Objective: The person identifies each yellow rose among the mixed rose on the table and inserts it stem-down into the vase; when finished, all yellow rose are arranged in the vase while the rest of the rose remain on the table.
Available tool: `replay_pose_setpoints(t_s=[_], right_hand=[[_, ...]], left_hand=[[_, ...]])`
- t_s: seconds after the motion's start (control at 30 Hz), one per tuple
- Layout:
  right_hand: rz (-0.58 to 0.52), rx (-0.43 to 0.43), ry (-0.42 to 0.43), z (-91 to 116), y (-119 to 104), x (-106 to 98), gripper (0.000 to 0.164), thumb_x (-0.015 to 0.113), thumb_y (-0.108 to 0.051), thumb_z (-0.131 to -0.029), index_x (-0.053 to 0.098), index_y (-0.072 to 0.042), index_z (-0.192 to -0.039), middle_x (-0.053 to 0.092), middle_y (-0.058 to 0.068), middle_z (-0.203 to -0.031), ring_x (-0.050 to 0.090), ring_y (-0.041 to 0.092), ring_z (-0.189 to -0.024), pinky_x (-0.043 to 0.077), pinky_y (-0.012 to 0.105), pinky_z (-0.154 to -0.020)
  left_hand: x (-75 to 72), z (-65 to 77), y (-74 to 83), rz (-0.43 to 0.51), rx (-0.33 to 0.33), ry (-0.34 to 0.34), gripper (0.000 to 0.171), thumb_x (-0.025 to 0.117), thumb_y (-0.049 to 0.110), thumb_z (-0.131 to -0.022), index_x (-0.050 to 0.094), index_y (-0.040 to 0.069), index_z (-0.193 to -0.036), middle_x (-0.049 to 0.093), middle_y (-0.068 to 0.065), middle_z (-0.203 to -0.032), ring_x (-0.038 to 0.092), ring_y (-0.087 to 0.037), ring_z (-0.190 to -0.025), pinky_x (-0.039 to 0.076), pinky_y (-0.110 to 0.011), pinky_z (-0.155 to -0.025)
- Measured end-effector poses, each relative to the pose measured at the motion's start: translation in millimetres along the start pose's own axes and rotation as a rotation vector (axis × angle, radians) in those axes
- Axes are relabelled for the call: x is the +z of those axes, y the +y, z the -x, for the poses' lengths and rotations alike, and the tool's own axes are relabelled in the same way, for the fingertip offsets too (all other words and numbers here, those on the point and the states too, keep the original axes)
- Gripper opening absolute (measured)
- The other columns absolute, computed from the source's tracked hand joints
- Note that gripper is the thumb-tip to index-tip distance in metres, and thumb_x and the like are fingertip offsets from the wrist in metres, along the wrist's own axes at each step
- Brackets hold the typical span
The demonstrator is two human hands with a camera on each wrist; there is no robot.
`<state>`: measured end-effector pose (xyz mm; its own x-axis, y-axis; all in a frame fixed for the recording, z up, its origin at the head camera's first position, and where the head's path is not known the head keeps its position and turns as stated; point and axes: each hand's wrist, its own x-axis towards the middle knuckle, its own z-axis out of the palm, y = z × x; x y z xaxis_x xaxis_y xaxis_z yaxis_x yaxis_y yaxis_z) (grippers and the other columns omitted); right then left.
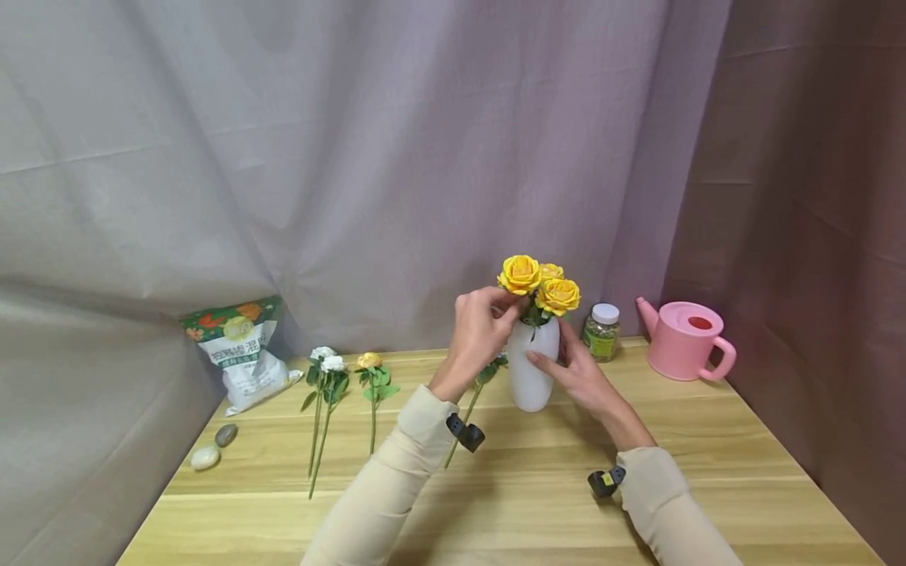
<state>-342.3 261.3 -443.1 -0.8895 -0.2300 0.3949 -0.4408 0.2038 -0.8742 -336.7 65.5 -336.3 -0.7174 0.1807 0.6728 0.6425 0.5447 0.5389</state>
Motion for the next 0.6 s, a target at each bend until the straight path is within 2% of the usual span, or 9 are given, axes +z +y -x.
replay_pose_setpoints(t_s=[0.1,0.23,0.33,0.43,0.6], right_hand=[[0.002,0.004,0.004,-1,0,1,0.075,0.064,-0.016,-0.099,0.021,-0.036,-0.157,0.034,0.001,-0.160,0.042,0.011,-0.140,0.040,0.009,-0.103],[0.004,0.010,0.004,-1,2,1,0.077,0.064,-0.015,-0.099,0.020,-0.038,-0.157,0.030,-0.001,-0.162,0.037,0.013,-0.144,0.037,0.007,-0.104],[0.007,0.006,0.000,-3,2,2,0.079,0.064,-0.015,-0.099,0.018,-0.039,-0.158,0.026,-0.003,-0.164,0.033,0.017,-0.147,0.035,0.006,-0.105],[0.006,0.009,0.001,-3,2,1,0.079,0.064,-0.015,-0.099,0.017,-0.041,-0.158,0.025,-0.005,-0.165,0.031,0.019,-0.149,0.035,0.006,-0.104],[0.005,0.013,-0.004,-2,1,-1,0.078,0.064,-0.017,-0.099,0.017,-0.040,-0.158,0.028,-0.002,-0.164,0.035,0.020,-0.146,0.038,0.008,-0.103]], left_hand=[[2.2,1.1,-3.9,-0.046,-0.017,-0.026,0.010,0.072,0.024,-0.094,0.080,0.021,-0.099,0.076,0.010,-0.083,0.065,0.006,-0.069,0.047,-0.008,-0.060],[5.4,4.1,-8.7,-0.012,-0.044,-0.060,0.012,0.074,0.024,-0.092,0.078,0.021,-0.103,0.078,0.009,-0.087,0.067,0.005,-0.072,0.049,-0.008,-0.062],[5.3,4.7,-9.5,0.080,-0.053,-0.035,0.015,0.072,0.026,-0.094,0.075,0.022,-0.108,0.078,0.008,-0.091,0.069,0.003,-0.076,0.053,-0.009,-0.065],[6.3,4.1,-9.2,0.128,-0.039,-0.001,0.016,0.068,0.029,-0.097,0.074,0.023,-0.110,0.077,0.009,-0.094,0.069,0.003,-0.079,0.054,-0.010,-0.068],[12.1,4.4,-9.2,0.069,-0.017,-0.008,0.010,0.066,0.023,-0.098,0.073,0.018,-0.104,0.075,0.006,-0.089,0.065,0.001,-0.075,0.050,-0.009,-0.064]])
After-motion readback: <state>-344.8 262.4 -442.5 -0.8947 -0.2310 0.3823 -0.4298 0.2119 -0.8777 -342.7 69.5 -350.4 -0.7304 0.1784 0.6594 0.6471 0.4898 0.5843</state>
